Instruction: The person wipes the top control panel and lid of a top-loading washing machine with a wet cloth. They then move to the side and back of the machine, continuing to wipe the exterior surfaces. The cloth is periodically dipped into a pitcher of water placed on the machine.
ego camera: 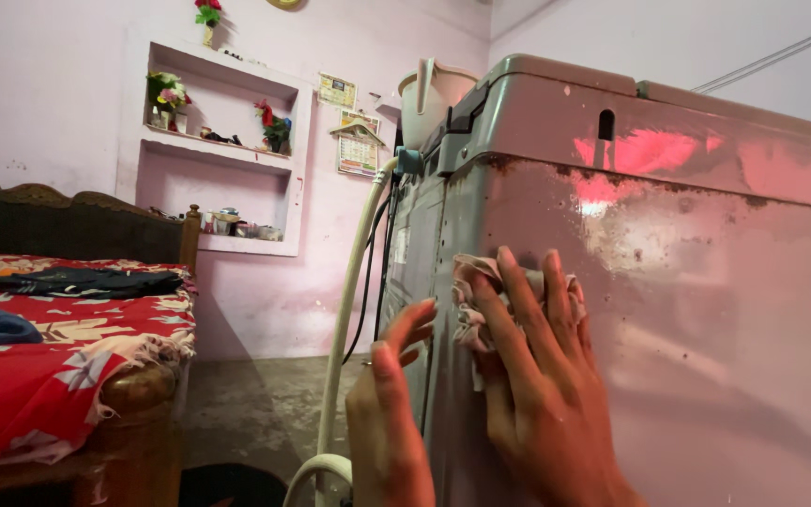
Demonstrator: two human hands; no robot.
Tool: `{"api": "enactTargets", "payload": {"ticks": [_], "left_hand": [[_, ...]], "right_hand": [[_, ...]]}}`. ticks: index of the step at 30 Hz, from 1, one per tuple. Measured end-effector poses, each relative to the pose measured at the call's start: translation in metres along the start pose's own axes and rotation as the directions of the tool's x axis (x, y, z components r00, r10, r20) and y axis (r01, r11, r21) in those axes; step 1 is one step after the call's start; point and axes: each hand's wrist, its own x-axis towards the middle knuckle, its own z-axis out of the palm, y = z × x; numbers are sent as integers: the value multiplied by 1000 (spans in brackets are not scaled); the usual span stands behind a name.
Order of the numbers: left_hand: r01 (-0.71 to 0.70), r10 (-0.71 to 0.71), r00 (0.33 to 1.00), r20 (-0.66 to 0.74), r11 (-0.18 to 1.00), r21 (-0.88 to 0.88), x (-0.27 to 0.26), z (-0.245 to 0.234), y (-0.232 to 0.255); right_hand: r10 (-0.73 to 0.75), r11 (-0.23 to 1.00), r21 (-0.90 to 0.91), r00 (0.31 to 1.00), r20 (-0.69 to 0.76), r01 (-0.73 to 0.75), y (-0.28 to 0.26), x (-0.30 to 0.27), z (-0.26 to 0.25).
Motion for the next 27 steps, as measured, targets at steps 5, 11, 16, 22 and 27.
{"api": "enactTargets", "payload": {"ticks": [5, 11, 16, 22, 27], "left_hand": [[22, -18, 999, -50, 996, 88, 2, -11, -5], [31, -40, 998, 40, 976, 217, 11, -23, -4], [-5, -1, 1000, 29, 983, 184, 14, -29, 2], [6, -15, 999, 45, 982, 189, 14, -29, 8], [-9, -5, 996, 87, 988, 154, 11, -23, 4]], "right_hand": [[60, 998, -32, 997, -46, -62, -12, -27, 9], [134, 990, -41, 991, -30, -135, -12, -75, 23], [112, 994, 31, 985, -130, -109, 12, -94, 31], [196, 979, 84, 972, -130, -186, 9, -96, 23], [104, 988, 116, 994, -27, -101, -1, -101, 25]]}}
